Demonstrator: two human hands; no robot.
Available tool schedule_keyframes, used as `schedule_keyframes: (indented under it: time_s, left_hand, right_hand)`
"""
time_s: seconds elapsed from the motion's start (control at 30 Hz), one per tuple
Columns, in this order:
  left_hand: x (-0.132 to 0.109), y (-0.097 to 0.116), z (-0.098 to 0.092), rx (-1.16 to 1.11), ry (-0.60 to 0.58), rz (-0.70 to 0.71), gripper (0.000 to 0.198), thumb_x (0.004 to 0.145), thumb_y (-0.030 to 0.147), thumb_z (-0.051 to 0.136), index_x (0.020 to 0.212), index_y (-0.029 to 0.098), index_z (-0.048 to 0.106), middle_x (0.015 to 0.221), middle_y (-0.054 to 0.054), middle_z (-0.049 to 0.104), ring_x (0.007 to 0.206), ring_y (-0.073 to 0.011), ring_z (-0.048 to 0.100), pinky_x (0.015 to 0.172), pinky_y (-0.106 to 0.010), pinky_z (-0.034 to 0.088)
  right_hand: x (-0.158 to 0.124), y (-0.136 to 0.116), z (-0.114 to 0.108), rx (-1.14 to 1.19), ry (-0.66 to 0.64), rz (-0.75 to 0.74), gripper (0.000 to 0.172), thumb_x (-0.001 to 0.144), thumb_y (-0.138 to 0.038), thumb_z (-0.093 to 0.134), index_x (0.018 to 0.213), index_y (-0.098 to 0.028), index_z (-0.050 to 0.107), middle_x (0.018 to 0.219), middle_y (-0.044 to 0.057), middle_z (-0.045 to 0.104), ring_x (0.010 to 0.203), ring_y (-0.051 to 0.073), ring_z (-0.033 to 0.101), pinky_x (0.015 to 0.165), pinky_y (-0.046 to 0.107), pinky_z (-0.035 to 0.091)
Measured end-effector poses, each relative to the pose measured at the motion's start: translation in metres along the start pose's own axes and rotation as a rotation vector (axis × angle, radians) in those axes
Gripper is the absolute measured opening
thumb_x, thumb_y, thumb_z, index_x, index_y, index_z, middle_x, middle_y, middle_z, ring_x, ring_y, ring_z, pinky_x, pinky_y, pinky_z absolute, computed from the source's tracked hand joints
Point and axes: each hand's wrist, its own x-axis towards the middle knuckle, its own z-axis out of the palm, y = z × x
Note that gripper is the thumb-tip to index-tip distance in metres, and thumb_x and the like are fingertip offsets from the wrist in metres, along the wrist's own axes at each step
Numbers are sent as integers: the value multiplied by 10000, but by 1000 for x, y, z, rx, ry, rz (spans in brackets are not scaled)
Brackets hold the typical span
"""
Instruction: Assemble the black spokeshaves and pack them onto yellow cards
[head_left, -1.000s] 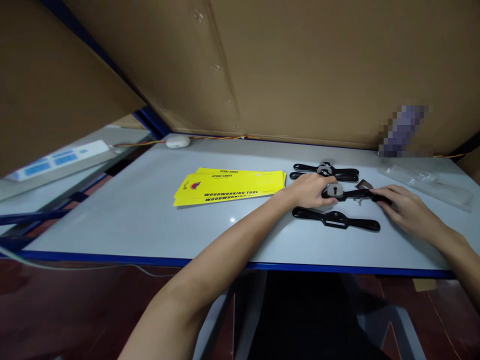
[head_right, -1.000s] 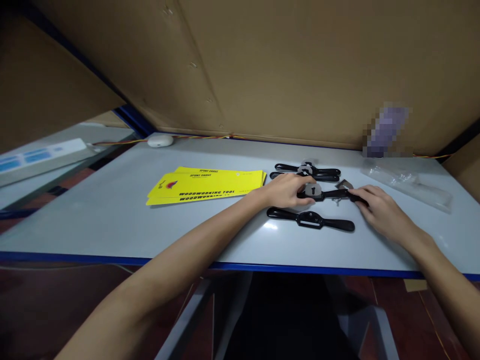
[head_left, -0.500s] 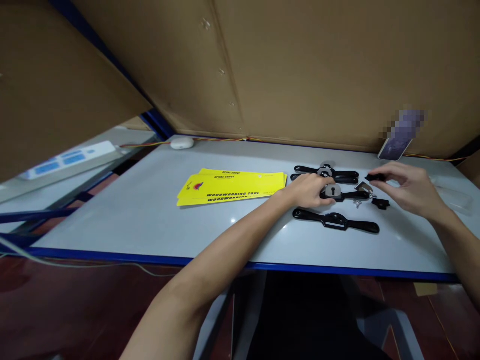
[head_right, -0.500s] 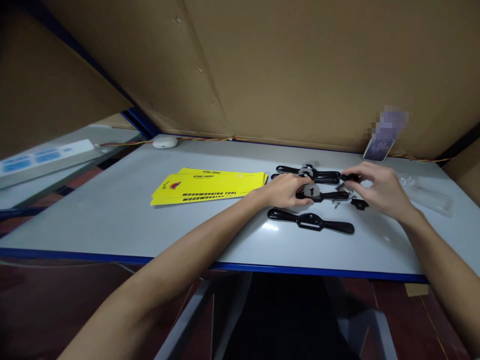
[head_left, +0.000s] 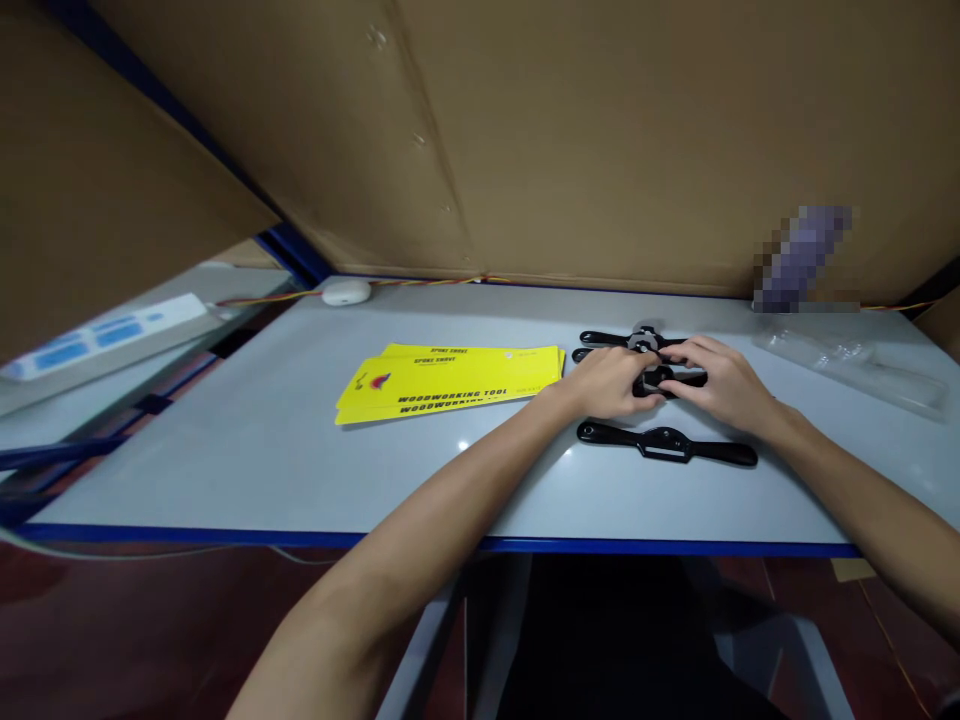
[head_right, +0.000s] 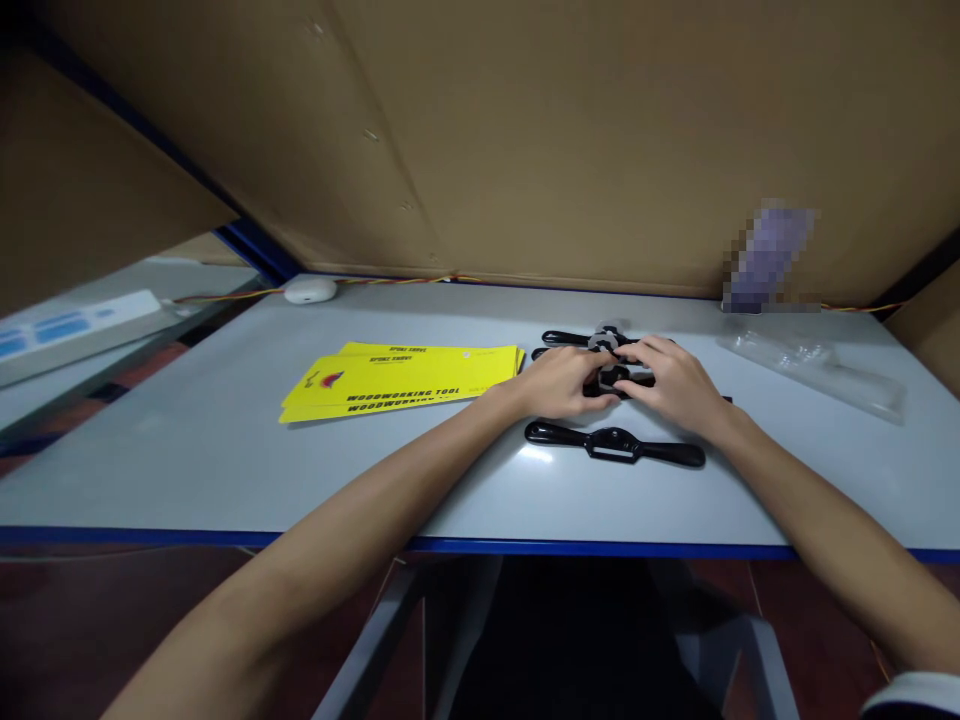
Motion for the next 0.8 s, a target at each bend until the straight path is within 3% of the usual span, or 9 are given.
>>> schedule_keyframes:
  time_s: [0.23, 0.4, 0.5, 0.67, 0.8]
  left_hand:
    - [1, -1, -1, 30, -16, -4, 609, 940, 520, 563, 1435, 166, 587, 1075, -118, 768, 977, -319, 725, 802, -391, 522]
    - [1, 0, -2, 30, -34, -26, 551, 941, 552, 584, 1337, 174, 646, 1013, -110, 761, 956, -313, 721, 793, -381, 517]
    - [1, 0, -2, 32, -44, -36, 576, 937, 545, 586, 1362, 159, 632, 999, -113, 757, 967, -324, 718, 800, -395, 520]
    - [1, 0, -2, 43, -47, -45, 607, 939, 551, 563, 1386, 144, 613, 1014, -127, 751, 980, -327, 716, 828, -407, 527]
    - [1, 1, -2, 47, -49, -47, 575, 933, 552, 559, 1343, 155, 633, 1052, -134, 752, 999, -331, 713, 848, -409, 527]
  right_hand:
    - [3, -4, -18, -145, -98, -10, 294, 995, -407, 581, 1169, -203, 702, 1064, 111, 749, 947, 285, 687, 809, 390, 487]
    - [-7, -16, -40, -460, -182, 174, 209, 927, -394, 603, 811, -227, 654, 786, 70, 719, 691, 249, 634, 574, 355, 329]
    - [-14, -21, -44, -566, -284, 206, 198, 850, -363, 651, 704, -235, 615, 717, 73, 705, 610, 227, 595, 528, 345, 251]
    - [-16, -26, -40, -473, -410, 77, 85, 775, -161, 608, 749, -228, 654, 765, 58, 735, 675, 216, 640, 553, 328, 299]
    - [-11, -29, -32, -397, -325, 4, 129, 840, -151, 581, 851, -212, 694, 846, 69, 764, 741, 235, 679, 606, 333, 384]
